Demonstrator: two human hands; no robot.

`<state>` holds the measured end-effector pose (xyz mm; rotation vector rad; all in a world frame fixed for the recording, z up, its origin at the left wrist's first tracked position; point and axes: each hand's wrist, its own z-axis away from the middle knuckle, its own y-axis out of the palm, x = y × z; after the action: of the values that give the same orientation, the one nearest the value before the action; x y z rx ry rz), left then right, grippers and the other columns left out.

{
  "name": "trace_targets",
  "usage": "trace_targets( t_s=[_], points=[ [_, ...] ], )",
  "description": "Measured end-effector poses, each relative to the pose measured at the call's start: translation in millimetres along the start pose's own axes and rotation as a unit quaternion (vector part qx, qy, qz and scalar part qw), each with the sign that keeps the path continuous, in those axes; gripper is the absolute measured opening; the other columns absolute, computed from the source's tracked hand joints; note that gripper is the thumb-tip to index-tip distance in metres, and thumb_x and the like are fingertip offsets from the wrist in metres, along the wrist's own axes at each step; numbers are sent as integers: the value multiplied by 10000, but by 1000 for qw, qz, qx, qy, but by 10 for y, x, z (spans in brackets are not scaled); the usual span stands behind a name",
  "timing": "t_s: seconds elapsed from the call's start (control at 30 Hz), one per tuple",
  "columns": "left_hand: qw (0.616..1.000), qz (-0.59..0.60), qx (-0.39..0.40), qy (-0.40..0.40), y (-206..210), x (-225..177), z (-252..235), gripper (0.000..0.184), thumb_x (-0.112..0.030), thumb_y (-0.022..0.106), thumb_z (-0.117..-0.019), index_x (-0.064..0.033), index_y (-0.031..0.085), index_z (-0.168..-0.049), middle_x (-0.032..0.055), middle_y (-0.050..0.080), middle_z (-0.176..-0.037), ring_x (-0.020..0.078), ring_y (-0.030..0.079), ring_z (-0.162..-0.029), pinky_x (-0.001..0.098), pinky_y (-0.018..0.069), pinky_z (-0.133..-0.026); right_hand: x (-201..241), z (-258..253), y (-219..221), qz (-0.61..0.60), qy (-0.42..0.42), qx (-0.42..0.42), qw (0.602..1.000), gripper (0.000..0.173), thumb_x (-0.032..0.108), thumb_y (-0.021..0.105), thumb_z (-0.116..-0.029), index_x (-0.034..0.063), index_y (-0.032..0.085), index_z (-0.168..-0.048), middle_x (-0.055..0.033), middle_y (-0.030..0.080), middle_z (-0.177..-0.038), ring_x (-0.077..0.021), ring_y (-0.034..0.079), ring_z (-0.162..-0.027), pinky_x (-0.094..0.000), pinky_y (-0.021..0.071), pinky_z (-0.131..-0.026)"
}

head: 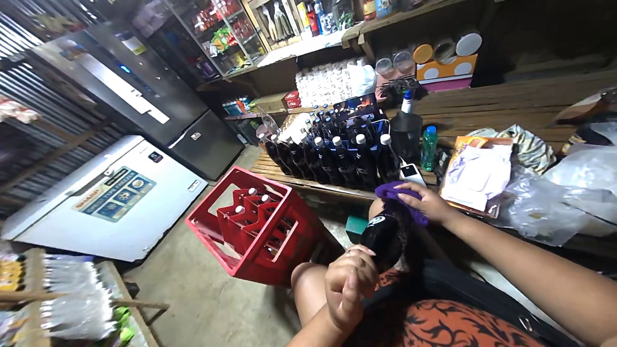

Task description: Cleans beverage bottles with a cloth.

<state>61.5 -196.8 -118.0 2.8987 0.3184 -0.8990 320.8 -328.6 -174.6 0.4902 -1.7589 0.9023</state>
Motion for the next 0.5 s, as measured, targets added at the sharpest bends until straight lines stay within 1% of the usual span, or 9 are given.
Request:
trace_targets(
  t_s=[0.03, 0.1, 0.13, 0.17, 0.23, 0.3, 0.37, 0.43, 0.5],
  points=[
    [1000, -1, 0, 1, 1, 2, -4, 497, -342, 359, -1111, -126, 505, -688, -8, 556, -626, 114, 633, -745, 340, 481, -1004, 22, -7, -24, 19, 9, 6, 1000, 415, 319, 578, -1005, 36, 635, -1304, -180, 608, -1346, -231, 578, -1254, -408, 452, -1082],
    [1000, -1, -1, -1, 4, 4, -15, 502, -344, 358, -1110, -126, 502, -681, -6, 555, -623, 117, 635, -744, 343, 485, -1000, 133, -4, -66, 103, 12, 17, 994, 432, 353, 568, -1011, 64, 647, -1322, -210, 605, -1352, -327, 558, -1282, -503, 424, -1095],
    [1000, -1, -3, -3, 4, 3, -19, 506, -345, 357, -1110, -124, 506, -680, -6, 559, -624, 117, 637, -746, 343, 487, -998, 198, 9, -68, 150, 4, 16, 988, 419, 359, 567, -1017, 84, 656, -1320, -220, 609, -1330, -355, 572, -1256, -533, 437, -1074],
    [1000, 0, -7, -6, 5, 2, -24, 506, -343, 358, -1110, -123, 513, -682, -7, 562, -624, 115, 638, -747, 341, 487, -996, 238, 26, -53, 192, -19, 6, 981, 400, 361, 575, -1014, 102, 672, -1303, -225, 624, -1290, -367, 600, -1208, -542, 466, -1040],
    [1000, 1, -15, -12, -3, -1, -35, 507, -345, 354, -1110, -124, 518, -684, -12, 563, -625, 110, 640, -749, 334, 487, -996, 270, 73, 19, 238, -95, -24, 966, 366, 364, 600, -992, 119, 717, -1237, -228, 663, -1194, -375, 654, -1103, -541, 523, -955],
    [1000, 7, -22, -13, -24, 4, -38, 507, -349, 353, -1112, -125, 524, -691, -13, 565, -625, 110, 643, -748, 337, 487, -1003, 339, 129, 95, 218, -136, -29, 966, 364, 379, 575, -996, 123, 735, -1200, -206, 680, -1162, -347, 663, -1086, -520, 534, -941],
    [999, 15, -29, -14, -48, 14, -36, 508, -349, 359, -1111, -124, 529, -689, -14, 569, -626, 113, 645, -746, 342, 493, -995, 463, 182, 158, 158, -148, -12, 976, 397, 400, 532, -1007, 116, 740, -1190, -179, 683, -1157, -283, 648, -1095, -456, 521, -959],
    [999, 20, -44, -24, -58, 13, -31, 509, -361, 366, -1109, -129, 539, -691, -21, 577, -628, 104, 649, -747, 336, 497, -991, 625, 234, 220, 107, -164, 6, 981, 395, 409, 530, -1012, 125, 739, -1191, -144, 685, -1158, -213, 636, -1104, -390, 513, -971],
    [998, 24, -52, -31, -68, 8, -28, 506, -361, 367, -1108, -130, 545, -695, -27, 576, -629, 97, 648, -744, 328, 493, -995, 796, 298, 294, 79, -205, 24, 975, 372, 409, 548, -1010, 145, 741, -1188, -128, 685, -1166, -179, 633, -1117, -365, 518, -970]
  ],
)
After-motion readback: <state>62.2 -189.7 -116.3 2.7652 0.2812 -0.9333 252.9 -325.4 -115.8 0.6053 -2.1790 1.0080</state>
